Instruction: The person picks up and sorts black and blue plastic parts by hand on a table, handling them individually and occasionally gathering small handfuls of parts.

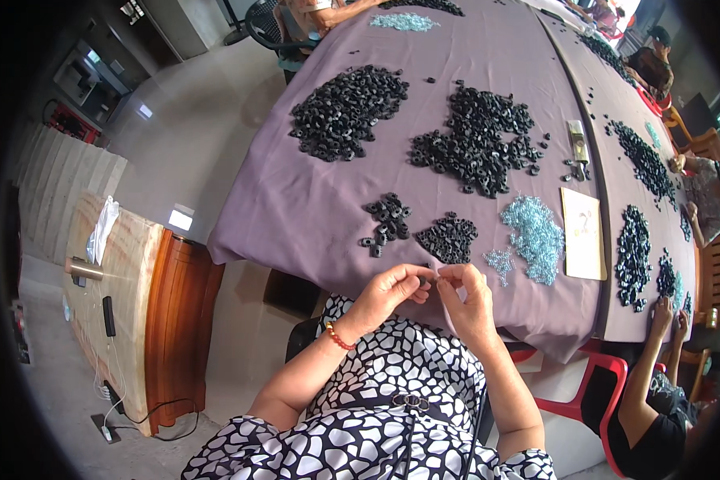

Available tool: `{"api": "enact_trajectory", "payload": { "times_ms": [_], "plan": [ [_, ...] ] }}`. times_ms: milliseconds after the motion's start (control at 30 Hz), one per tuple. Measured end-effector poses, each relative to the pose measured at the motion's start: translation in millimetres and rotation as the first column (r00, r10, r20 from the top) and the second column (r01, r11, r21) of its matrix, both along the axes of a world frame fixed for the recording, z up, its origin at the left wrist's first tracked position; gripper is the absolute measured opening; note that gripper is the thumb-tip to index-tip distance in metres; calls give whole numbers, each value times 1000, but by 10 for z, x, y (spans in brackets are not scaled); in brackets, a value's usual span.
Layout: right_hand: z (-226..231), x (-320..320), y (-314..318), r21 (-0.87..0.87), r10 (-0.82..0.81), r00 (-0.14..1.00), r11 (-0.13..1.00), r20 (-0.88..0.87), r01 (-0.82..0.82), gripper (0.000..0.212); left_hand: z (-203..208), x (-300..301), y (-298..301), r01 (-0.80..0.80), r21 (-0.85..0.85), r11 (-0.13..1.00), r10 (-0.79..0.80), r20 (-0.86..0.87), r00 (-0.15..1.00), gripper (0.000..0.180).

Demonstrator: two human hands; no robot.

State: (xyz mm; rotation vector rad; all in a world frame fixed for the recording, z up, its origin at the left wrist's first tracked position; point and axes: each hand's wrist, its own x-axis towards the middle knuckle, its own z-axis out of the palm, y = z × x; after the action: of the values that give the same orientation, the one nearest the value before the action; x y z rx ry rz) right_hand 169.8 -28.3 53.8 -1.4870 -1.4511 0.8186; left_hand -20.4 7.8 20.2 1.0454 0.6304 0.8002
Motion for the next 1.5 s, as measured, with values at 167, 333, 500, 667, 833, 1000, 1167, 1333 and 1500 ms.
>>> {"api": "enact_trajectory", "payload": {
  "times_ms": [167, 333, 500, 667, 833, 1000, 1167, 1333, 1500],
  "plan": [
    [61, 13, 24, 27, 62, 995, 998, 76, -64, 14, -158, -38, 14, 2, -56, 998, 1, 50, 999, 38],
    [48, -29, 45, 113, 64, 985, 990, 162, -83, 18, -146, -28, 31, -14, -63, 998, 14, 9, 1000, 35],
    [108, -53, 49, 225, 48, 957, 967, 288, -116, 16, -118, -24, 40, -6, -51, 999, 7, 28, 1000, 35],
    [82, -42, 19, 227, 29, 967, 970, 252, -88, 15, -99, -56, 31, 17, -139, 990, -7, 74, 997, 29],
    [64, -49, -1, 204, 50, 965, 973, 256, -105, 18, -10, -4, 54, 15, -164, 986, 2, 104, 995, 24],
    [109, -70, 30, 203, 76, 927, 966, 367, -160, 21, -95, 63, 8, -3, -212, 977, 40, 168, 985, 24],
    [122, -46, 24, 215, 81, 905, 959, 418, -185, 20, -54, 97, -17, -39, -209, 977, 70, 141, 988, 25],
    [32, -21, 1, 234, 35, 934, 964, 356, -125, 19, 18, 102, -20, -29, -207, 978, 49, 93, 994, 25],
    [89, -19, 13, 261, 37, 925, 954, 378, -145, 17, -51, 115, -12, -48, -213, 976, 89, 187, 978, 25]
  ]
}}
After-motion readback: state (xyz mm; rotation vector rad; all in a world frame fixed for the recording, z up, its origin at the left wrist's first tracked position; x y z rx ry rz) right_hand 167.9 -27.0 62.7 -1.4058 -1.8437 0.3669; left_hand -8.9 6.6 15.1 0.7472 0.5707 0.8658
